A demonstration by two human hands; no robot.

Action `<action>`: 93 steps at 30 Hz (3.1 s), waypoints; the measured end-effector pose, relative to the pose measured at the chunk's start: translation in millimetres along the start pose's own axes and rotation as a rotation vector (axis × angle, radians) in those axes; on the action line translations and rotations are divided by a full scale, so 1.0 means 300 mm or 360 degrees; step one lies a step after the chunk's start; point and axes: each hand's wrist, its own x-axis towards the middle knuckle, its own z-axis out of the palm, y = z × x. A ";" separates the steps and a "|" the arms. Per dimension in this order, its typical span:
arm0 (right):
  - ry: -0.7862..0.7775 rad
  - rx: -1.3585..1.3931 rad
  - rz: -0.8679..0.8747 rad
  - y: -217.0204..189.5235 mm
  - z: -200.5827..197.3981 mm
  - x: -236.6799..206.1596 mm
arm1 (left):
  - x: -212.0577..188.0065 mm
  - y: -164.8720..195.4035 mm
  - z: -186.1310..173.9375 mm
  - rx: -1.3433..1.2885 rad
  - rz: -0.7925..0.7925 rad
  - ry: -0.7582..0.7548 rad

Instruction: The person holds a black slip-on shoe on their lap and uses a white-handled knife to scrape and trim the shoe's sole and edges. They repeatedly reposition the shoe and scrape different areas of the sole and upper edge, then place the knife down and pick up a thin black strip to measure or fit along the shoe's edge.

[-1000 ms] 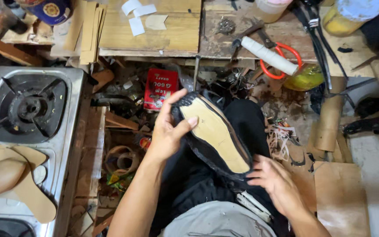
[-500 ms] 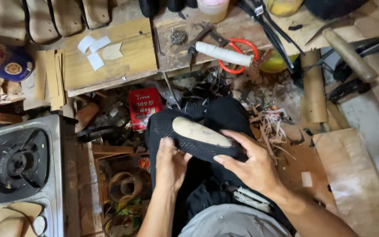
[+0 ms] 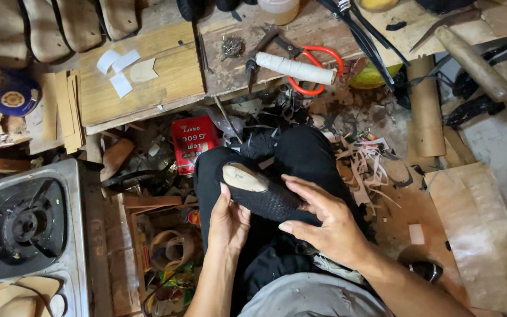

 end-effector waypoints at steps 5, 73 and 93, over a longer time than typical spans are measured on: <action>0.0012 -0.0239 -0.0141 -0.025 -0.034 0.011 | -0.009 0.004 0.009 0.0144 0.0143 -0.0223; 0.0200 0.1076 0.0745 0.323 -0.056 -0.140 | -0.269 -0.073 -0.105 0.0315 0.0206 -0.0278; -0.0017 0.1381 0.0847 0.374 -0.030 -0.100 | -0.258 -0.099 -0.175 0.0538 0.0256 -0.0030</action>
